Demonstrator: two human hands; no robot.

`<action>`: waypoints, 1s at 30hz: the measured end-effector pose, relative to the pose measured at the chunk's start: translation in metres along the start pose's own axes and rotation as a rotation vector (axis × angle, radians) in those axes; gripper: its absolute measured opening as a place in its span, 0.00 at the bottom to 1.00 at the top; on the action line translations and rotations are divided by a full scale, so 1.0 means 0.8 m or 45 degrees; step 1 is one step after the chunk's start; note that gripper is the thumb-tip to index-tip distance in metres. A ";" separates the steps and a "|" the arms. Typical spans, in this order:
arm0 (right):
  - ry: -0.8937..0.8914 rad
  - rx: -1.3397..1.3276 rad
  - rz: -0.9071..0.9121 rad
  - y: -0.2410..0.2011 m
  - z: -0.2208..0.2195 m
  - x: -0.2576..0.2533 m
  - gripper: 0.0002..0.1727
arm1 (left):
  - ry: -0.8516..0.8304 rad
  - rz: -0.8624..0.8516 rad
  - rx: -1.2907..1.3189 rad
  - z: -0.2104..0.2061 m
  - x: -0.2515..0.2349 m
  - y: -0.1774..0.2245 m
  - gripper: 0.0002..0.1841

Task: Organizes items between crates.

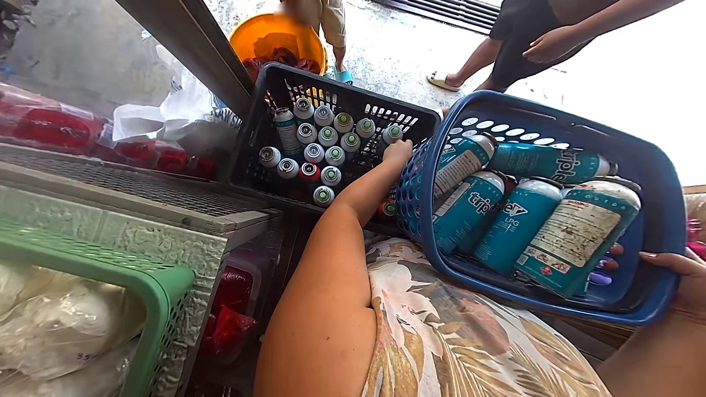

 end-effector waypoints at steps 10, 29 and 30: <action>0.020 0.072 -0.001 0.003 0.002 -0.002 0.19 | 0.492 -0.064 -0.136 0.074 -0.029 -0.083 0.30; 0.013 0.056 0.004 0.004 0.008 -0.006 0.19 | 0.044 -0.049 -0.166 0.024 -0.024 -0.069 0.40; 0.006 0.025 -0.013 0.005 0.007 -0.006 0.19 | 0.037 -0.035 -0.172 0.022 -0.023 -0.070 0.41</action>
Point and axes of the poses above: each hand's wrist, its own x-axis away from the middle knuckle, its own z-axis out of the back of the hand, y = z × x, the point moved 1 cm from there along -x, towards the middle knuckle, and after that the axes turned 2 degrees about -y, right-handed, at the moved point
